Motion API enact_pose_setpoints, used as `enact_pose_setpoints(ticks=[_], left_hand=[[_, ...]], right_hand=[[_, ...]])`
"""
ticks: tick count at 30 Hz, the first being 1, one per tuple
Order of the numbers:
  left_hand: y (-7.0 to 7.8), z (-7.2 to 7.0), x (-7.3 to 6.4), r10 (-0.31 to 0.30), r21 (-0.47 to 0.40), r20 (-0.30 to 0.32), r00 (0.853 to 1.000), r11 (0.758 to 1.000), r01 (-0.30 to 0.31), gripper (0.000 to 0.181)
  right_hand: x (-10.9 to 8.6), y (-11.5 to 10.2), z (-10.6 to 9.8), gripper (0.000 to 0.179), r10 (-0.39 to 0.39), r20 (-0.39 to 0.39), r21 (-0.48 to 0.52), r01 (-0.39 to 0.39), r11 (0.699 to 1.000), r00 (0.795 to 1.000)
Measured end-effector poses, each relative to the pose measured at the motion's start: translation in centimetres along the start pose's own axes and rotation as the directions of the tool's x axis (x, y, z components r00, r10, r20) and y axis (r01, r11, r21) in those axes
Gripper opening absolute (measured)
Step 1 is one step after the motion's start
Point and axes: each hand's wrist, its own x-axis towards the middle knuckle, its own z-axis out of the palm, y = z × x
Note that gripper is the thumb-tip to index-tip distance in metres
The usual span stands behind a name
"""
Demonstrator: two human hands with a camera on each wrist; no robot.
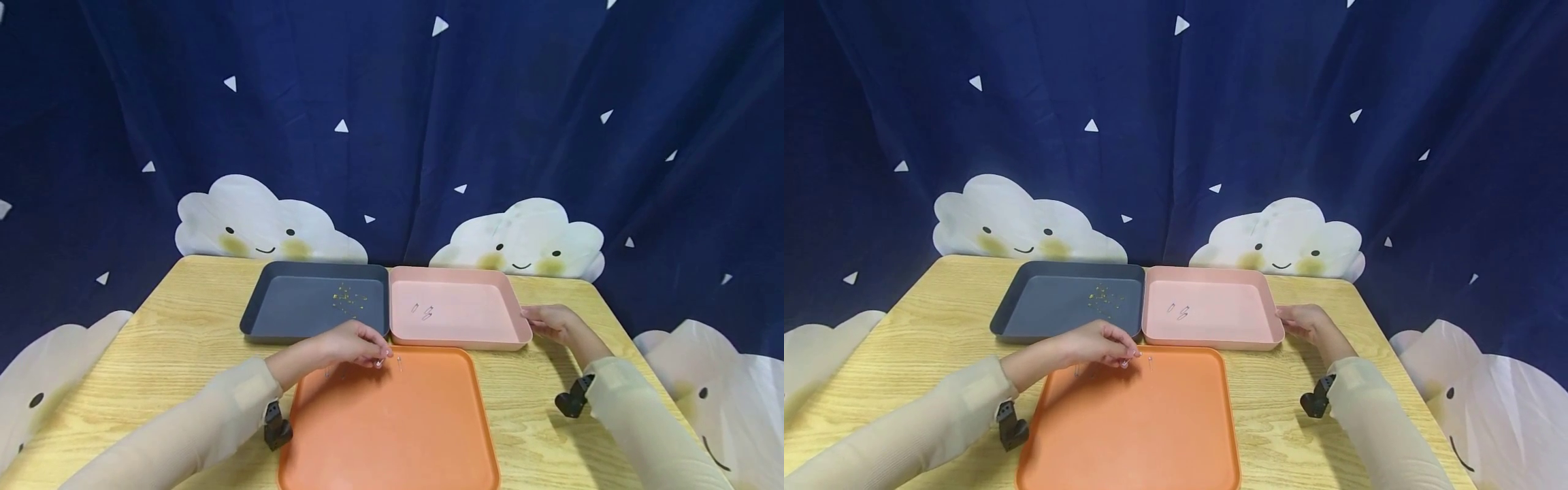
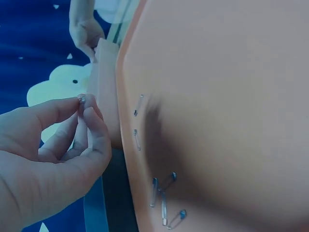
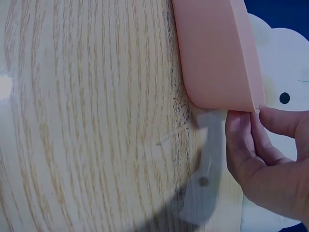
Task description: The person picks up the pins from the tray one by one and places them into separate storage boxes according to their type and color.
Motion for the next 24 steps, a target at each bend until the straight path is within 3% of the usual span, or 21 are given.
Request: enact_pose_setpoints(ticks=[6,12,24], left_hand=[[1.0,0.1,0.1,-0.001,0.032,0.003,1.000,1.000,0.000,0.023],[1.6,0.0,0.7,-0.008,0.003,0.002,1.000,1.000,0.008,0.026],[3.7,-0.7,2.1,-0.092,0.031,0.005,0.996,0.995,0.092,0.025]], right_hand=[[0.0,0.0,0.1,0.058,0.019,-0.030,-0.004,-0.019,1.000,0.999],[0.1,0.0,0.1,0.056,0.028,-0.053,-0.017,-0.029,0.999,0.998],[-0.1,-0.2,0.2,0.057,0.023,-0.052,-0.021,-0.024,0.999,0.998]])
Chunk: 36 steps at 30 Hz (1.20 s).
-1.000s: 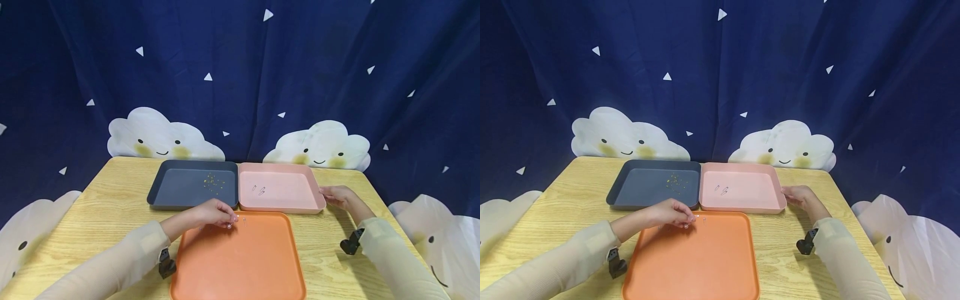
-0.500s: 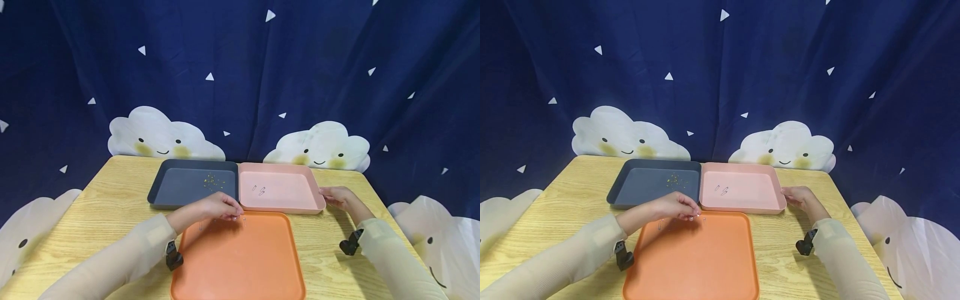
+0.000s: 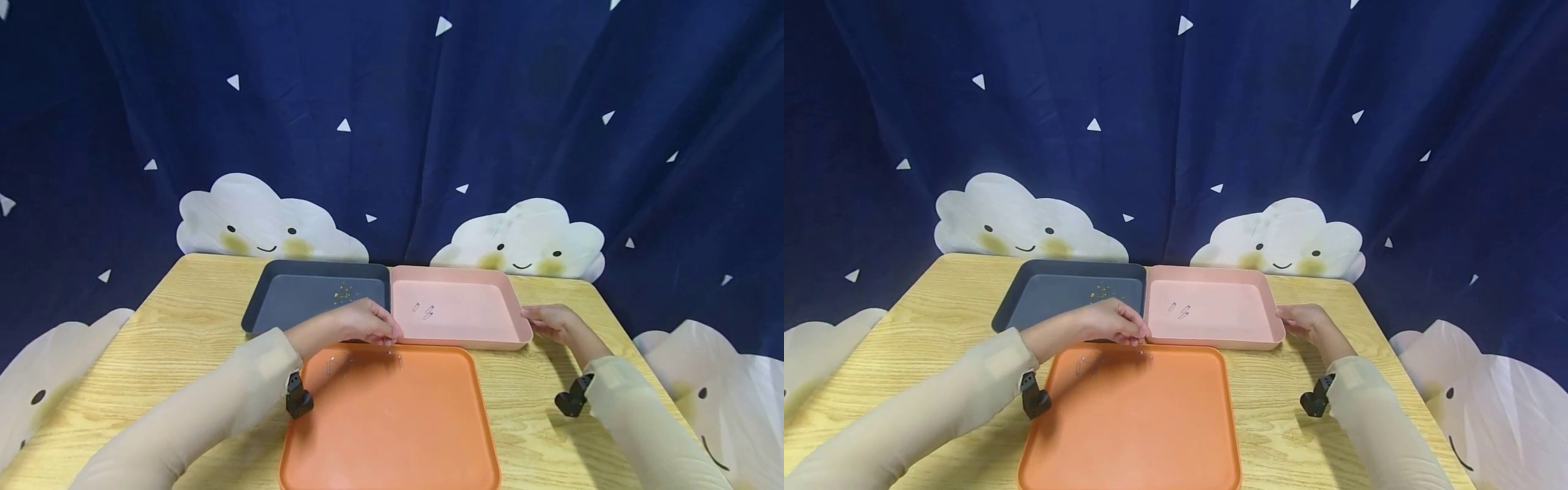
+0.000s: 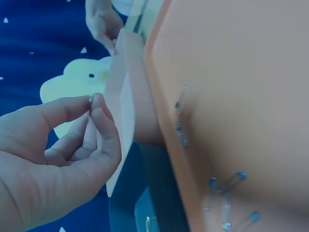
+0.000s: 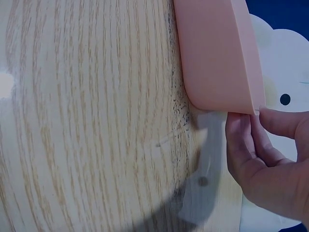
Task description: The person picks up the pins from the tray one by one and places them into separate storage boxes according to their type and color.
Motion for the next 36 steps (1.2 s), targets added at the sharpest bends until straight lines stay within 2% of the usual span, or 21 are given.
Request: enact_pose_setpoints(ticks=[9,18,23,27,31,36], left_hand=[[2.2,-0.1,2.6,-0.038,0.014,-0.045,0.998,0.999,0.039,0.021],[4.3,0.2,4.9,-0.091,0.084,-0.031,0.995,0.992,0.093,0.021],[5.3,0.4,6.2,-0.117,0.095,-0.036,0.992,0.988,0.120,0.014],[5.8,0.3,7.3,-0.143,0.120,-0.039,0.989,0.982,0.147,0.022],[6.1,0.0,8.1,-0.160,0.149,-0.078,0.984,0.974,0.170,0.028],[6.2,-0.2,8.8,-0.168,0.172,-0.144,0.975,0.966,0.191,0.015]], right_hand=[[0.3,0.4,-0.4,0.057,0.006,0.007,-0.008,-0.006,1.000,1.000],[0.4,0.2,-0.6,0.056,0.019,-0.008,-0.013,-0.019,1.000,1.000],[0.4,0.1,-0.8,0.057,0.011,0.023,0.009,-0.011,1.000,1.000],[0.3,0.1,-0.9,0.055,-0.001,0.049,0.046,-0.002,0.999,0.999],[0.3,0.1,-1.0,0.045,-0.021,0.077,0.076,0.015,0.997,0.997],[0.4,0.3,-0.9,0.038,-0.031,0.095,0.096,0.022,0.995,0.995]])
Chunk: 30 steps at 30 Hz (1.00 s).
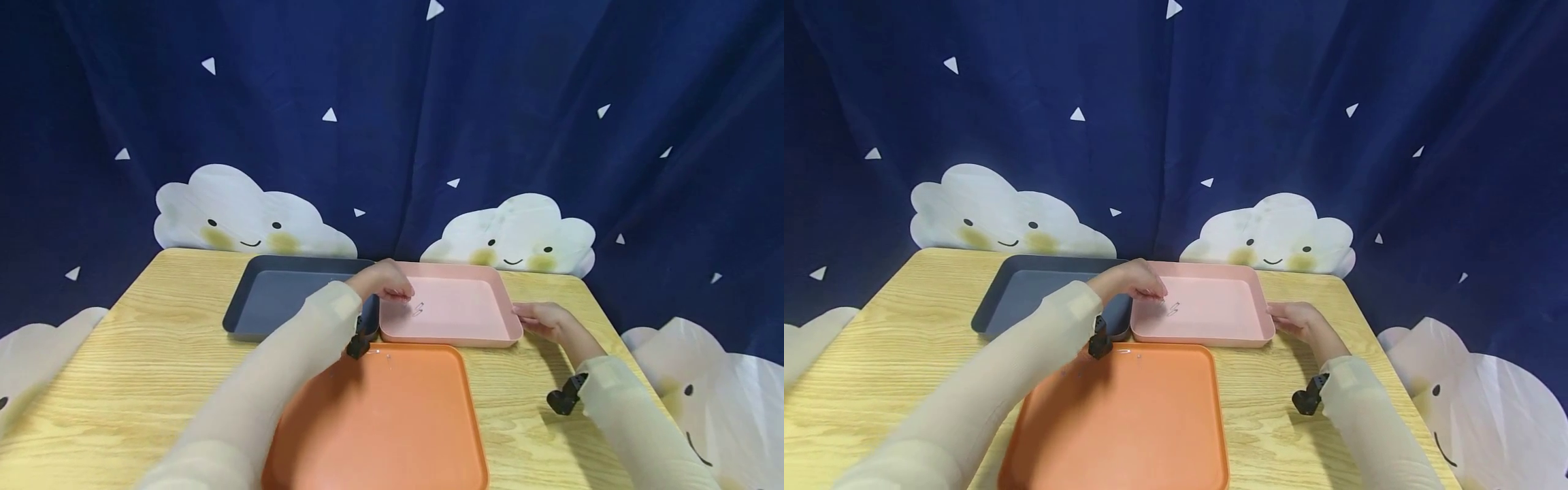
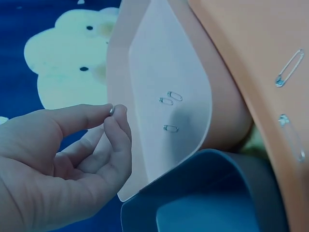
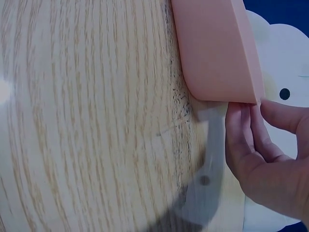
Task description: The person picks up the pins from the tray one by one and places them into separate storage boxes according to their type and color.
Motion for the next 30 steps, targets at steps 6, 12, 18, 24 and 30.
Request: enact_pose_setpoints(ticks=[6,12,18,24,30], left_hand=[[0.5,0.2,0.9,-0.048,0.084,-0.118,0.992,0.995,0.058,0.011],[0.4,0.0,8.5,-0.178,0.221,-0.245,0.953,0.947,0.234,0.037],[-1.5,0.4,16.2,-0.146,0.381,-0.312,0.939,0.886,0.264,0.020],[-1.3,1.5,14.1,-0.101,0.430,-0.301,0.948,0.873,0.230,0.014],[1.1,2.2,5.2,-0.035,0.338,-0.366,0.930,0.926,0.168,0.028]], right_hand=[[0.0,0.2,0.3,0.041,0.005,0.000,-0.012,-0.005,1.000,1.000],[-0.1,0.1,0.2,0.015,-0.010,0.013,0.001,0.010,1.000,1.000],[0.0,0.0,0.1,0.013,-0.008,-0.008,-0.003,0.008,1.000,1.000],[0.0,-0.1,0.2,0.011,0.011,-0.022,-0.012,-0.011,1.000,1.000],[0.1,0.0,0.2,0.013,0.022,-0.021,-0.007,-0.022,1.000,1.000]])
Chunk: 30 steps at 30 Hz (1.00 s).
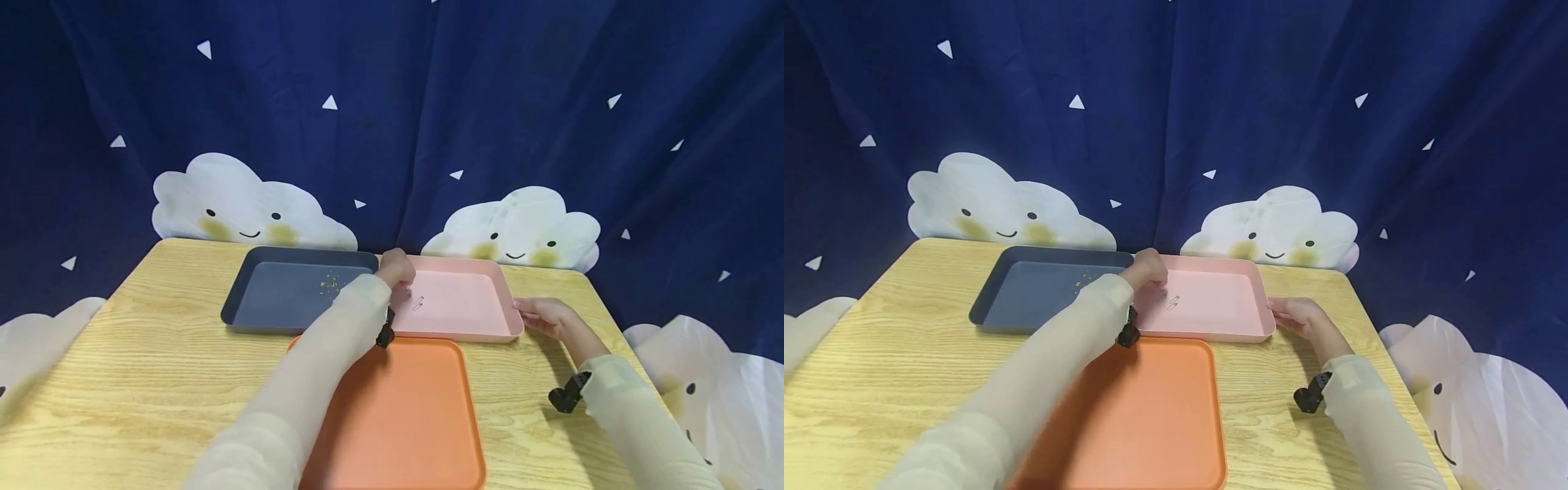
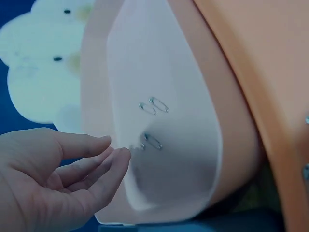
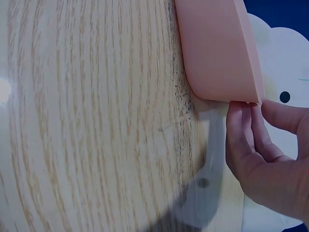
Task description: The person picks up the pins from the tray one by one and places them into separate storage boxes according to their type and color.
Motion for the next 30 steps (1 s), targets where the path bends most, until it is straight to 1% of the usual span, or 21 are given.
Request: enact_pose_setpoints(ticks=[3,5,7,9,11,12,13,14,15,16,18,19,21,23,24,25,26,27,28,30], left_hand=[[-0.1,-0.6,-2.1,0.072,0.059,-0.025,0.997,0.996,-0.070,0.024],[-0.3,-0.9,-3.2,0.136,0.104,-0.015,0.991,0.986,-0.134,0.020],[-0.6,-1.1,-4.1,0.203,0.115,-0.002,0.979,0.973,-0.202,0.015],[-1.0,-1.2,-4.8,0.266,0.055,0.033,0.963,0.962,-0.267,0.012],[-1.6,-1.3,-5.4,0.342,-0.012,0.052,0.938,0.940,-0.341,0.010],[-1.9,-1.4,-5.7,0.386,-0.037,0.056,0.921,0.923,-0.384,0.010],[-2.3,-1.4,-6.1,0.432,-0.059,0.062,0.900,0.901,-0.429,0.010],[-2.7,-1.4,-6.4,0.481,-0.083,0.070,0.874,0.876,-0.476,0.011],[-3.1,-1.4,-6.9,0.532,-0.082,0.075,0.843,0.846,-0.527,0.011],[-3.5,-1.4,-7.5,0.580,-0.084,0.085,0.810,0.815,-0.574,0.010],[-4.3,-1.2,-8.6,0.670,-0.090,0.118,0.733,0.743,-0.664,0.011],[-4.8,-1.1,-9.1,0.703,-0.100,0.142,0.696,0.710,-0.697,0.011],[-5.6,-0.8,-10.2,0.753,-0.109,0.193,0.630,0.654,-0.748,0.011],[-6.4,-0.5,-11.1,0.789,-0.079,0.233,0.569,0.598,-0.797,0.011],[-6.8,-0.3,-11.5,0.798,-0.041,0.249,0.549,0.575,-0.817,0.011],[-7.2,-0.1,-11.8,0.800,0.004,0.265,0.538,0.557,-0.830,0.010],[-7.6,0.2,-12.1,0.805,0.070,0.275,0.526,0.529,-0.846,0.009],[-8.0,0.5,-12.3,0.806,0.135,0.282,0.520,0.504,-0.853,0.008],[-8.4,0.8,-12.4,0.804,0.201,0.286,0.522,0.482,-0.853,0.007],[-9.2,1.5,-12.7,0.791,0.334,0.289,0.540,0.445,-0.831,0.007]], right_hand=[[0.0,0.0,0.1,0.014,-0.002,0.003,0.009,0.002,1.000,1.000],[0.0,0.0,0.0,0.016,-0.003,0.007,0.013,0.003,1.000,1.000],[-0.1,0.0,0.0,0.017,-0.001,0.012,0.017,0.001,1.000,1.000],[-0.1,0.0,-0.1,0.018,-0.003,0.018,0.021,0.002,1.000,1.000],[-0.2,-0.1,-0.2,0.022,-0.003,0.017,0.029,0.003,1.000,1.000],[-0.2,-0.1,-0.3,0.024,-0.008,0.020,0.030,0.007,1.000,1.000],[-0.1,-0.2,-0.3,0.026,-0.011,0.016,0.033,0.011,0.999,1.000],[-0.1,-0.2,-0.4,0.027,-0.015,0.022,0.031,0.014,0.999,1.000],[-0.2,-0.2,-0.3,0.027,-0.015,0.023,0.026,0.014,1.000,1.000],[-0.1,-0.3,-0.4,0.027,-0.012,0.029,0.017,0.012,1.000,0.999],[-0.2,-0.4,-0.4,0.026,-0.002,0.030,-0.001,0.002,1.000,1.000],[-0.2,-0.4,-0.4,0.026,0.001,0.027,-0.008,-0.001,1.000,1.000],[-0.2,-0.5,-0.4,0.026,0.001,0.020,-0.021,-0.001,1.000,1.000],[-0.2,-0.6,-0.4,0.027,-0.005,0.007,-0.022,0.005,1.000,1.000],[-0.2,-0.7,-0.4,0.027,-0.011,0.008,-0.019,0.011,1.000,1.000],[-0.1,-0.7,-0.4,0.026,-0.019,0.013,-0.021,0.019,1.000,1.000],[-0.2,-0.6,-0.3,0.025,-0.021,0.020,-0.023,0.021,1.000,1.000],[-0.1,-0.5,-0.3,0.023,-0.023,0.024,-0.026,0.024,0.999,0.999],[-0.2,-0.4,-0.2,0.021,-0.024,0.029,-0.035,0.025,0.999,0.999],[-0.1,0.0,-0.1,0.018,-0.023,0.045,-0.049,0.025,0.998,0.999]])
